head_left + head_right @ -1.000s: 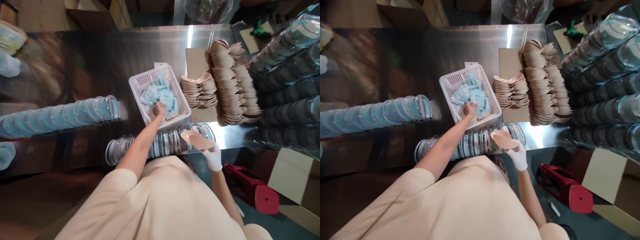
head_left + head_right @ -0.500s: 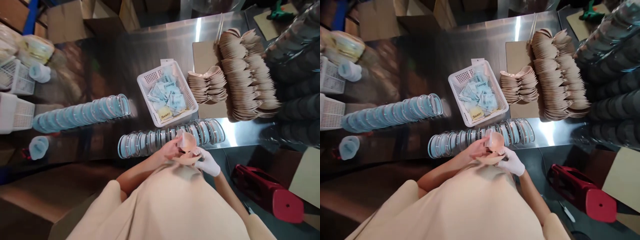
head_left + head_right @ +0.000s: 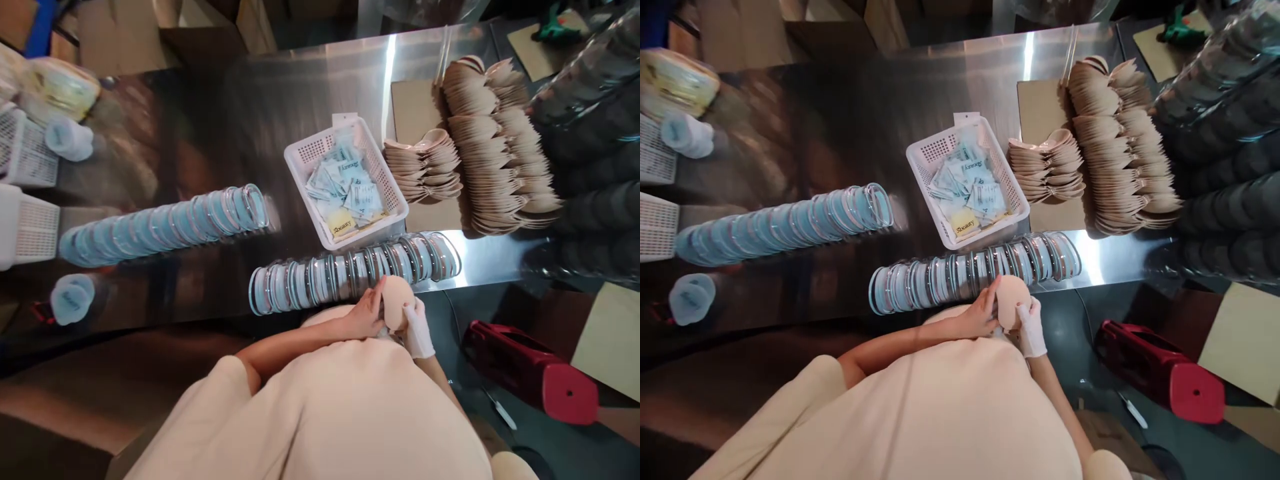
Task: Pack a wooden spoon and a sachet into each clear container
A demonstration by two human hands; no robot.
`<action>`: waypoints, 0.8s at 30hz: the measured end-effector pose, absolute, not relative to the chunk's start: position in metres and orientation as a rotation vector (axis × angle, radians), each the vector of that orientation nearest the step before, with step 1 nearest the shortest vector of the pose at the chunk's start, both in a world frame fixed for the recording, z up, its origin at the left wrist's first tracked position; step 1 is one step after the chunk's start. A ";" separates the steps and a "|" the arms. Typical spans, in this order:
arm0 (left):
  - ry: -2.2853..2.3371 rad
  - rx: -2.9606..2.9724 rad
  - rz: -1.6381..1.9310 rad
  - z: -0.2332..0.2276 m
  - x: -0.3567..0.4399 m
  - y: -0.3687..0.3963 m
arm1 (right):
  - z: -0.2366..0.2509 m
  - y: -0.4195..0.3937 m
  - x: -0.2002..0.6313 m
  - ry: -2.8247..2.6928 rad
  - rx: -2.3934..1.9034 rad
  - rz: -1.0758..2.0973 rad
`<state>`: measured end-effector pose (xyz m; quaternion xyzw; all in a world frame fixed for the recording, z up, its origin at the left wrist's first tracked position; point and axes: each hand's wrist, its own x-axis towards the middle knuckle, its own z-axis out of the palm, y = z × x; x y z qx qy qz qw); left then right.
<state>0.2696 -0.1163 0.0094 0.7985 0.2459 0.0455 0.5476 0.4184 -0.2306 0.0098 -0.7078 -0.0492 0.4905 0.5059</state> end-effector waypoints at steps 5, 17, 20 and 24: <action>0.353 1.936 0.056 0.015 0.232 -0.100 | 0.009 -0.232 0.406 -0.227 -1.561 1.335; 0.146 2.560 -0.062 -0.039 0.234 0.007 | 0.016 -0.200 0.401 -0.443 -2.107 0.637; 0.134 2.555 -0.065 -0.042 0.235 0.006 | 0.011 -0.221 0.398 -0.400 -2.121 0.659; 0.204 2.508 -0.036 -0.045 0.235 0.007 | 0.013 -0.228 0.379 -0.619 -2.212 0.472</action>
